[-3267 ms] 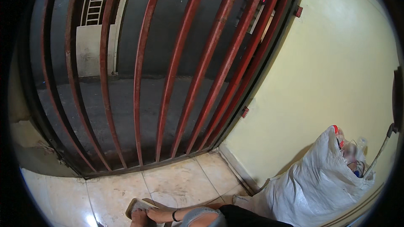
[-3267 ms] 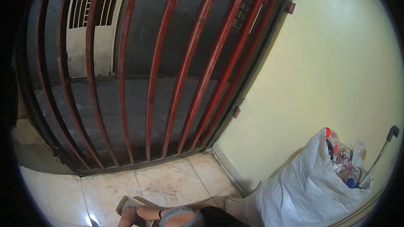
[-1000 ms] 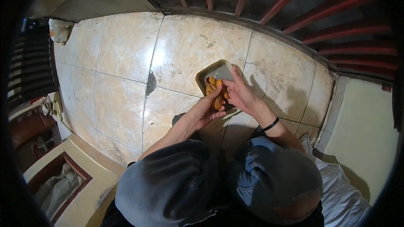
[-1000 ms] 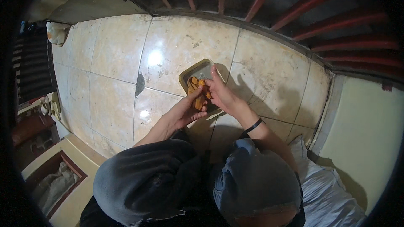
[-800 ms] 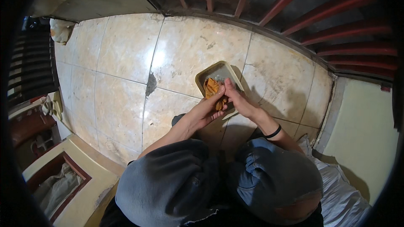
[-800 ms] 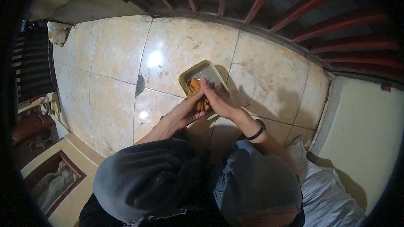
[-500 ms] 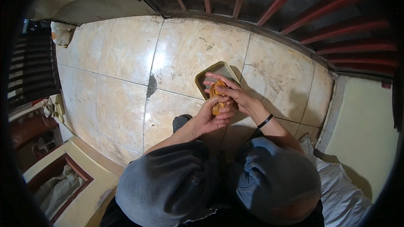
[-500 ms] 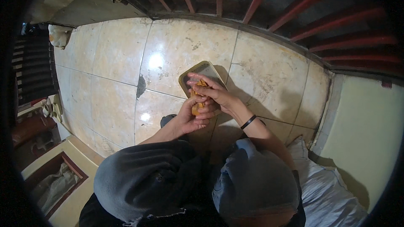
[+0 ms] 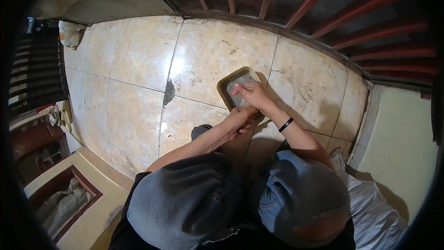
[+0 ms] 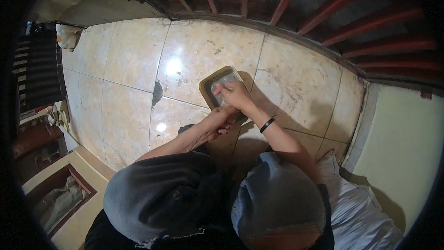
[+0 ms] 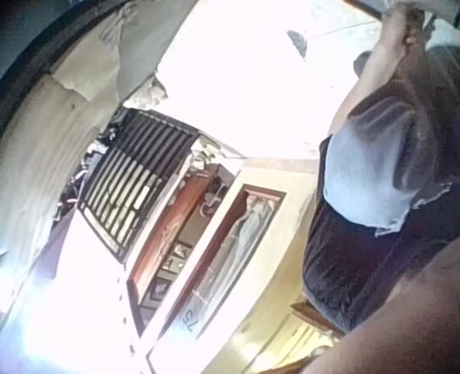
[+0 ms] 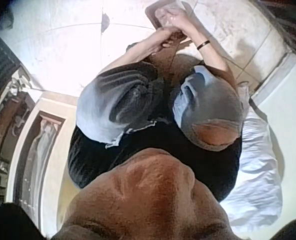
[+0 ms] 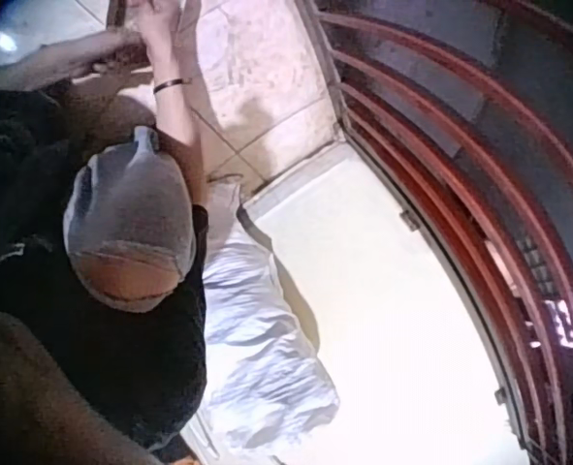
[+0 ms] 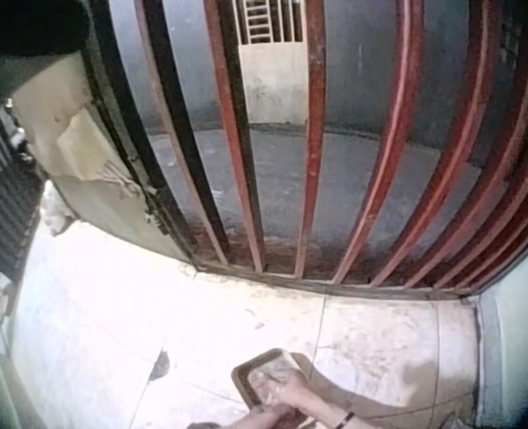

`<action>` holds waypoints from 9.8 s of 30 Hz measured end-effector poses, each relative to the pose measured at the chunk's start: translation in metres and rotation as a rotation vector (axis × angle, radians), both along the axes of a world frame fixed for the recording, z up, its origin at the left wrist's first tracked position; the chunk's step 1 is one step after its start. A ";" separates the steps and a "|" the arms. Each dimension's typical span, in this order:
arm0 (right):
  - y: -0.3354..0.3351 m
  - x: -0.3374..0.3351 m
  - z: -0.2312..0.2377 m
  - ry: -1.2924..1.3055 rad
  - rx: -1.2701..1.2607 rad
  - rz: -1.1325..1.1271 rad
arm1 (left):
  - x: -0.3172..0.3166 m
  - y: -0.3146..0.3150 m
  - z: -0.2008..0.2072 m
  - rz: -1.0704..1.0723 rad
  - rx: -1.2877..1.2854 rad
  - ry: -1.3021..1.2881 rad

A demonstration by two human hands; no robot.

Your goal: The person cleans a metal gate by wiping the bars and frame with a cloth, repeatedly dipping and wringing the cloth in a container of liquid.

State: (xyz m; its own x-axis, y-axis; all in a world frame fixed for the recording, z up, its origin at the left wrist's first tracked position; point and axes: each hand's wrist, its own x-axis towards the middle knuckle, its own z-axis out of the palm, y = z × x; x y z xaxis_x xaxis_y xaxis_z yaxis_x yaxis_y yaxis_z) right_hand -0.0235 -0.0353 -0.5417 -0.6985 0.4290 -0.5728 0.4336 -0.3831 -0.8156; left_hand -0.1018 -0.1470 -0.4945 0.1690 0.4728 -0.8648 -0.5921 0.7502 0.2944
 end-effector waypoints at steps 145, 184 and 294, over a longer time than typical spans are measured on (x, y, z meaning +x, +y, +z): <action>0.151 0.255 0.556 0.683 0.859 -0.587 | 0.157 0.247 0.508 -0.689 1.542 0.402; 0.067 0.184 0.374 0.296 0.768 -0.966 | 0.080 0.204 0.568 -0.368 1.482 1.056; 0.339 0.229 0.875 0.164 2.220 -1.321 | -0.011 0.017 0.072 -0.084 0.671 1.073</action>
State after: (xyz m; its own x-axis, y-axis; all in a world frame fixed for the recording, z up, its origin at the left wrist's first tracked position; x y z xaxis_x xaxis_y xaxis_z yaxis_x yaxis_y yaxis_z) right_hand 0.2055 0.3032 0.3335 0.2466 0.0469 0.9680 0.7138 0.6668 -0.2141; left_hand -0.1128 -0.1298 -0.4225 -0.4153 0.8917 -0.1801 0.2210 0.2910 0.9308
